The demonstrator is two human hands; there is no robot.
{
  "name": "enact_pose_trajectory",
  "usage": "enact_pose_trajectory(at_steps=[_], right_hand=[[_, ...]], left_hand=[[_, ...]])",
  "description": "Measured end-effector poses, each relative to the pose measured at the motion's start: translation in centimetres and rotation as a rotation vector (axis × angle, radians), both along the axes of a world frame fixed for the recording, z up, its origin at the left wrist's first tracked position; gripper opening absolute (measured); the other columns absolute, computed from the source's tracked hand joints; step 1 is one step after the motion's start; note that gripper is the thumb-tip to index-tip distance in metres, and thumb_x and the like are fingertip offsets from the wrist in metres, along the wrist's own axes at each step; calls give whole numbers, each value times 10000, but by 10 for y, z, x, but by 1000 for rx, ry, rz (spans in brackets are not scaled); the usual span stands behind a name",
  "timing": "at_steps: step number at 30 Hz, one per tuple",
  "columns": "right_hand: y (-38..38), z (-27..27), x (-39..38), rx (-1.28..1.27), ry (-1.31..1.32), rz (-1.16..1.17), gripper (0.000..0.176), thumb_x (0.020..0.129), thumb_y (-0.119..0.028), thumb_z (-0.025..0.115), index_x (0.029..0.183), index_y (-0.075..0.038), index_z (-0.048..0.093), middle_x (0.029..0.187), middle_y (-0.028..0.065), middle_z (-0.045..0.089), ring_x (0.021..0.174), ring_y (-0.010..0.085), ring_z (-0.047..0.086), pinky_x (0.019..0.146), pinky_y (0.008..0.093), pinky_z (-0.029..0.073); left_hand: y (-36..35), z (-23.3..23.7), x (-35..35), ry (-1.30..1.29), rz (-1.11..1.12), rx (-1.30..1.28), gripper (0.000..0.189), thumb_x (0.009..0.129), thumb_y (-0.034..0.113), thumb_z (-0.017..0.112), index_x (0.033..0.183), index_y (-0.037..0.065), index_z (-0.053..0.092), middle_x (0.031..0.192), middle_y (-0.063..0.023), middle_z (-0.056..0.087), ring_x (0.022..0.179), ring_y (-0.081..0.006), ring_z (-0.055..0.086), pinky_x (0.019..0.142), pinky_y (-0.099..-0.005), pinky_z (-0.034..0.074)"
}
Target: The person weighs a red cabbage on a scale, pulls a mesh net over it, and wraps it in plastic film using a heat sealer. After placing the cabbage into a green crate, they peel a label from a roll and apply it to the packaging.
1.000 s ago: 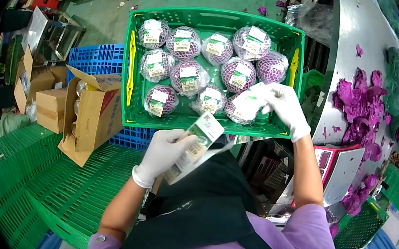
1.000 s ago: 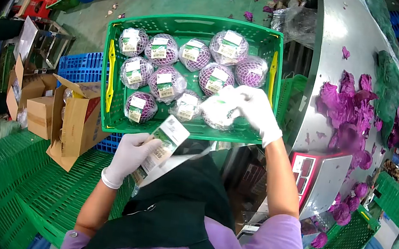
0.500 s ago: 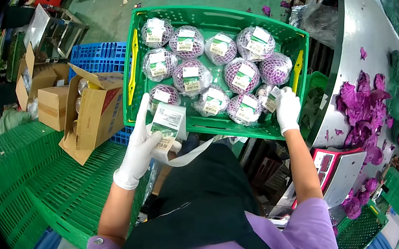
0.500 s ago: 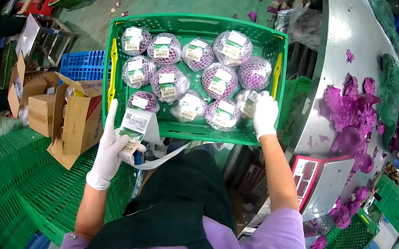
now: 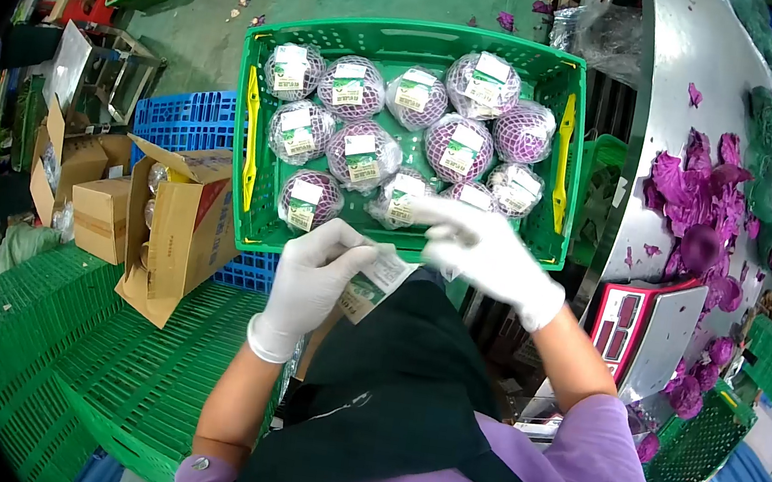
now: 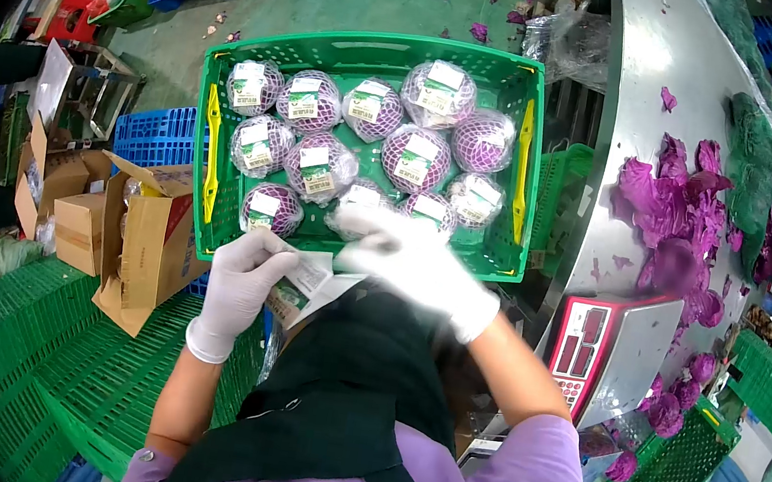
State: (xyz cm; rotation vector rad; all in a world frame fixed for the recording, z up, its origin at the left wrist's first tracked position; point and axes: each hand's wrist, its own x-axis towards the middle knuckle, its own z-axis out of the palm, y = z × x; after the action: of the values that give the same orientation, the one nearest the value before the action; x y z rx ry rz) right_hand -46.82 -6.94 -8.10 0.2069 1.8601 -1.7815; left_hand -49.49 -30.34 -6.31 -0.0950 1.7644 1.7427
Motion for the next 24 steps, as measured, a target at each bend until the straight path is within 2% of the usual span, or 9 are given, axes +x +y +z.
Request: enact_pose_trajectory(at_steps=[2, 8, 10, 11, 14, 17, 18, 20, 24], right_hand=[[-27, 8, 15, 143, 414, 28, 381, 845, -245, 727, 1138, -8, 674, 1231, 131, 667, 1079, 214, 646, 945, 329, 499], [76, -27, -45, 122, 158, -284, 197, 891, -130, 662, 1031, 2, 705, 836, 50, 706, 727, 125, 646, 690, 240, 520], [111, -56, -70, 507, 0, -257, 223, 891, -117, 648, 1080, -2, 678, 848, 74, 713, 766, 137, 671, 686, 259, 535], [132, -94, -74, 729, 192, -211, 264, 871, -136, 681, 1100, -7, 659, 912, 110, 716, 810, 193, 685, 719, 306, 537], [163, -161, -78, 1146, 401, -20, 345, 839, -155, 707, 1144, -17, 623, 1006, 162, 703, 897, 278, 685, 770, 377, 528], [168, -178, -79, 1420, 438, 171, 346, 828, -154, 683, 1137, -22, 600, 1000, 162, 674, 898, 308, 670, 754, 404, 516], [170, -181, -78, 1498, 461, 220, 315, 829, -152, 665, 1106, -20, 594, 963, 145, 661, 855, 308, 668, 720, 406, 514], [156, -173, -76, 1690, 577, 39, 220, 873, -113, 534, 1078, -59, 592, 988, 124, 601, 881, 295, 615, 745, 410, 480], [137, -153, -54, 1518, 487, 80, 220, 852, -92, 510, 1028, -60, 639, 1037, 127, 606, 983, 278, 573, 803, 397, 448]], left_hand=[[9, -1, 2, 143, -69, -165, 206, 901, 83, 704, 750, -16, 604, 661, 13, 595, 636, -13, 478, 541, -214, 404], [-7, -10, 3, 114, -151, -254, 327, 902, 143, 703, 653, -6, 552, 585, 37, 483, 599, -19, 364, 487, -231, 312], [-19, -14, 2, 70, -158, -333, 238, 938, 124, 632, 752, -23, 617, 635, 3, 567, 585, -31, 470, 506, -224, 398], [-14, 6, -1, -337, 32, -162, 205, 972, 128, 565, 914, -50, 648, 756, -76, 665, 636, -104, 627, 575, -251, 522], [-30, -6, 4, -354, 85, 19, 310, 987, 45, 457, 1273, -56, 517, 936, -154, 692, 756, -196, 704, 697, -317, 596], [-29, -5, 11, -226, 159, 159, 774, 947, -47, 425, 1573, 104, -5, 1158, -208, 631, 831, -251, 706, 758, -359, 596], [-29, 0, 11, -228, 160, 169, 820, 913, -85, 417, 1576, 120, -20, 1246, -230, 581, 872, -272, 703, 786, -364, 592], [-31, 4, 13, -212, 149, 142, 849, 869, -121, 396, 1579, 118, -4, 1319, -233, 533, 904, -294, 698, 816, -379, 585], [-39, 3, 21, -246, 84, 75, 711, 753, -110, 418, 1457, -7, 408, 1342, -178, 537, 932, -270, 687, 840, -374, 582]])
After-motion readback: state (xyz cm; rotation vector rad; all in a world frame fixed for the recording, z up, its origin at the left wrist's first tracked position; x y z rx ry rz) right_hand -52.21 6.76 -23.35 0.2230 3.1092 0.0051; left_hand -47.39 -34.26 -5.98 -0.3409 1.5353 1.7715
